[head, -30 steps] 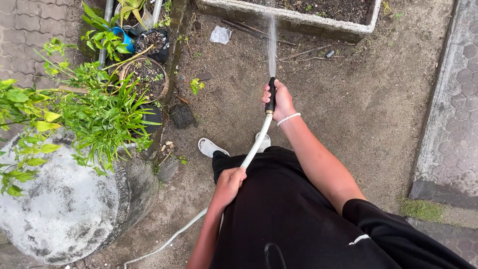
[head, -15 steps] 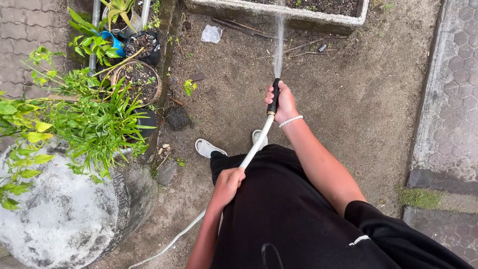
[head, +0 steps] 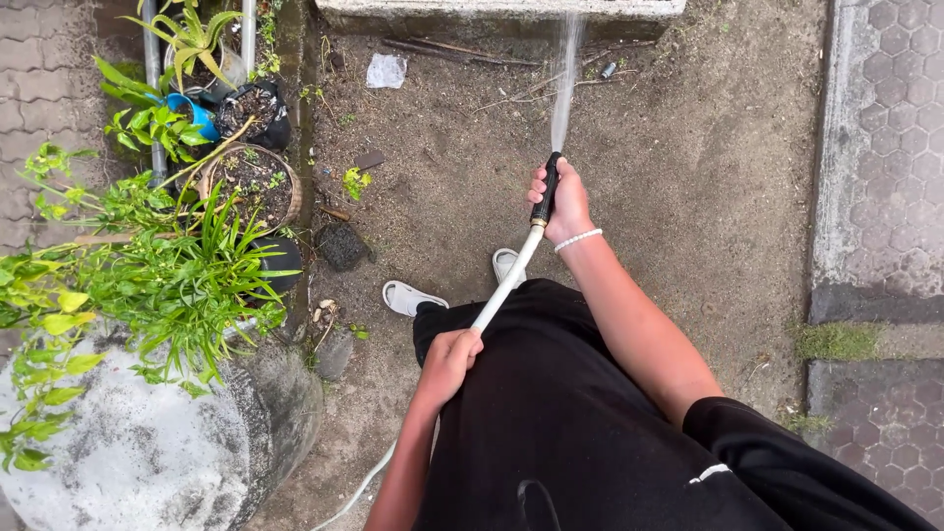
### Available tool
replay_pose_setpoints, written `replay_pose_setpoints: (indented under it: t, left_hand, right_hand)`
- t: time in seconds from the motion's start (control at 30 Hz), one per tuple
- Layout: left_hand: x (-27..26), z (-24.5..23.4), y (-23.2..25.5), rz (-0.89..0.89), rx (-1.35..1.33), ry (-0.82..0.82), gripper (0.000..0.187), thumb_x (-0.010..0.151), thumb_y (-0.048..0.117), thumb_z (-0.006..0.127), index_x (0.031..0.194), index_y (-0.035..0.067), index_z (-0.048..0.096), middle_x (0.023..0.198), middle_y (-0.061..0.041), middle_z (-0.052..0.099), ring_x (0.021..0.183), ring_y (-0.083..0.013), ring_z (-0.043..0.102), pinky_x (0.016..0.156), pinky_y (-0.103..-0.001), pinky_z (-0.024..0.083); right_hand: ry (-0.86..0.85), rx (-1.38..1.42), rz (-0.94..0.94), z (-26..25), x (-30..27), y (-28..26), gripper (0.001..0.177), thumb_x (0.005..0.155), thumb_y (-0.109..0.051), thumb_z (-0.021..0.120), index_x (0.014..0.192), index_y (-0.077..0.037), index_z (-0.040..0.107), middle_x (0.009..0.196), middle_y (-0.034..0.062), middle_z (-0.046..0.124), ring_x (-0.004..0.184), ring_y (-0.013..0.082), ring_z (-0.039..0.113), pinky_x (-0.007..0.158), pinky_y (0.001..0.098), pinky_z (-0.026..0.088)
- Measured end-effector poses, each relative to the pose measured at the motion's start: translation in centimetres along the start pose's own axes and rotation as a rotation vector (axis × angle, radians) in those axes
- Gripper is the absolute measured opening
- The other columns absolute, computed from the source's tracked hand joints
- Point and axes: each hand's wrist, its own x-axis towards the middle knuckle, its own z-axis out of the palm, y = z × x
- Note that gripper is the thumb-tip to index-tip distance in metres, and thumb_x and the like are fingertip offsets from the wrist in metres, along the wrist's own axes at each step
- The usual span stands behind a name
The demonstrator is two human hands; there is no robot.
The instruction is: Watering various potted herbs and garden plants using a handheld hose.
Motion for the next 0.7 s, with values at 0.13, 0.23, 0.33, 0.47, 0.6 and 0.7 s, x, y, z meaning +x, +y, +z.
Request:
replay_pose_setpoints:
  t: [0.13, 0.23, 0.33, 0.47, 0.6, 0.7]
  left_hand:
    - [0.2, -0.3, 0.6, 0.000, 0.022, -0.033, 0.030, 0.080, 0.022, 0.043, 0.052, 0.015, 0.039, 0.040, 0.004, 0.024, 0.044, -0.0077, 0.019, 0.041, -0.021, 0.020]
    - [0.3, -0.6, 1.1, -0.005, 0.033, -0.048, 0.030, 0.080, 0.021, 0.043, 0.051, 0.015, 0.039, 0.040, 0.004, 0.024, 0.044, -0.0074, 0.018, 0.041, -0.021, 0.020]
    - [0.5, -0.7, 1.4, -0.010, 0.057, -0.076, 0.030, 0.081, 0.022, 0.042, 0.051, 0.015, 0.039, 0.040, 0.004, 0.023, 0.045, -0.0081, 0.019, 0.043, -0.021, 0.020]
    - [0.9, -0.8, 1.3, -0.005, 0.059, -0.091, 0.031, 0.081, 0.020, 0.042, 0.051, 0.015, 0.038, 0.039, 0.003, 0.023, 0.043, -0.0085, 0.020, 0.043, -0.021, 0.021]
    - [0.9, -0.8, 2.2, -0.001, 0.072, -0.111, 0.032, 0.081, 0.021, 0.042, 0.050, 0.015, 0.037, 0.039, 0.003, 0.023, 0.044, -0.0087, 0.019, 0.043, -0.021, 0.021]
    - [0.9, -0.8, 2.3, 0.004, 0.062, -0.122, 0.031, 0.081, 0.021, 0.042, 0.051, 0.015, 0.037, 0.039, 0.003, 0.023, 0.044, -0.0085, 0.019, 0.044, -0.021, 0.022]
  right_hand:
    - [0.022, 0.046, -0.026, -0.3, -0.3, -0.4, 0.020, 0.089, -0.023, 0.028, 0.083, -0.006, 0.036, 0.064, -0.0008, 0.036, 0.046, 0.0054, 0.035, 0.036, 0.0148, 0.031]
    - [0.031, 0.064, -0.039, -0.5, -0.5, -0.5, 0.021, 0.089, -0.024, 0.028, 0.084, -0.005, 0.036, 0.064, -0.0012, 0.036, 0.047, 0.0053, 0.035, 0.036, 0.0151, 0.031]
    - [0.048, 0.075, -0.046, -0.7, -0.8, -0.7, 0.021, 0.089, -0.024, 0.028, 0.083, -0.006, 0.037, 0.064, -0.0009, 0.036, 0.046, 0.0056, 0.035, 0.036, 0.0150, 0.032]
    - [0.061, 0.086, -0.069, -1.1, -0.9, -1.2, 0.022, 0.089, -0.024, 0.027, 0.083, -0.005, 0.036, 0.064, -0.0010, 0.036, 0.046, 0.0055, 0.035, 0.036, 0.0151, 0.031]
    - [0.067, 0.096, -0.092, -1.6, -0.8, -1.5, 0.022, 0.090, -0.025, 0.026, 0.083, -0.006, 0.036, 0.064, -0.0014, 0.036, 0.046, 0.0050, 0.035, 0.036, 0.0149, 0.031]
    - [0.062, 0.109, -0.090, -1.4, -1.0, -1.6, 0.022, 0.089, -0.025, 0.027, 0.083, -0.006, 0.036, 0.064, -0.0020, 0.035, 0.046, 0.0045, 0.034, 0.036, 0.0146, 0.031]
